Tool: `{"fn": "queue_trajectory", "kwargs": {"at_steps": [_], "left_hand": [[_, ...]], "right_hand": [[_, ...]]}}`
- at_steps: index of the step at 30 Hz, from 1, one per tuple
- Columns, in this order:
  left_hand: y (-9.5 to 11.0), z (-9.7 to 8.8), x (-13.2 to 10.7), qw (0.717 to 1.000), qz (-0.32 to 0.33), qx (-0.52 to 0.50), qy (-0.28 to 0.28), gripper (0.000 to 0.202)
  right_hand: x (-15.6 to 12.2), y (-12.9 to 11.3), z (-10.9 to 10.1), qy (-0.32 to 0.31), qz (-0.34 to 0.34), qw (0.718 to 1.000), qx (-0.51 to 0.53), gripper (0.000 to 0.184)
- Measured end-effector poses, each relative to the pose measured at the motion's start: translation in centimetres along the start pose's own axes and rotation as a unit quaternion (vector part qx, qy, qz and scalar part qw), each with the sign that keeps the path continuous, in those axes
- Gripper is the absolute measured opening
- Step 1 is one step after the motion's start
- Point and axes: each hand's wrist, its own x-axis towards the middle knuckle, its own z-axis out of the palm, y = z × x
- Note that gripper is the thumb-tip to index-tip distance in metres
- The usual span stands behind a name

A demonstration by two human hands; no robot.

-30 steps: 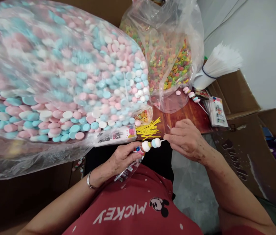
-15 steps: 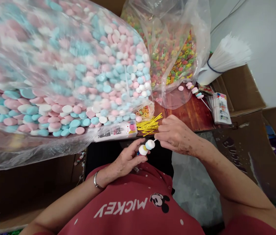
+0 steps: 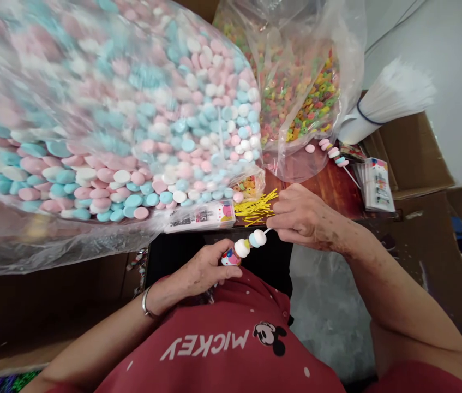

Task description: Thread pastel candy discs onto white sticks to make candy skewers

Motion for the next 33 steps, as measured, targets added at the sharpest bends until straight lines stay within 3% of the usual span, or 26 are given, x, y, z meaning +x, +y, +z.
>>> {"fn": "queue_trajectory", "kwargs": {"at_steps": [4, 8, 12, 17, 21, 25, 29, 33], "left_hand": [[1.4, -1.4, 1.0, 0.984, 0.077, 0.157, -0.01, 0.028], [2.9, -2.1, 1.8, 0.974, 0.114, 0.195, -0.031, 0.026], [3.6, -1.9, 2.3, 0.98, 0.122, 0.151, -0.042, 0.029], [2.7, -1.5, 3.0, 0.996, 0.074, -0.003, -0.047, 0.043], [2.6, -1.7, 3.5, 0.995, 0.077, -0.055, -0.027, 0.056], [3.2, -2.1, 3.6, 0.989, 0.132, 0.06, -0.017, 0.047], [2.8, -2.0, 3.9, 0.954, 0.212, 0.214, -0.003, 0.037], [2.1, -1.3, 4.1, 0.954, 0.234, 0.184, 0.031, 0.047]], "right_hand": [[0.6, -0.2, -0.6, -0.029, -0.035, 0.999, -0.016, 0.023], [0.4, 0.0, -2.0, -0.008, -0.016, 1.0, -0.021, 0.026], [0.1, 0.2, -2.5, 0.01, 0.002, 0.999, -0.032, 0.028], [0.4, -0.4, -1.1, 0.028, -0.013, 0.995, -0.091, 0.024], [0.2, -0.8, -0.9, 0.069, 0.007, 0.991, -0.115, 0.027], [-0.3, -0.9, -1.0, 0.035, -0.017, 0.997, -0.065, 0.029], [-0.2, -1.0, 0.1, 0.007, -0.021, 0.999, -0.041, 0.03], [-0.2, -0.6, 0.9, 0.016, 0.013, 0.999, -0.028, 0.024]]}}
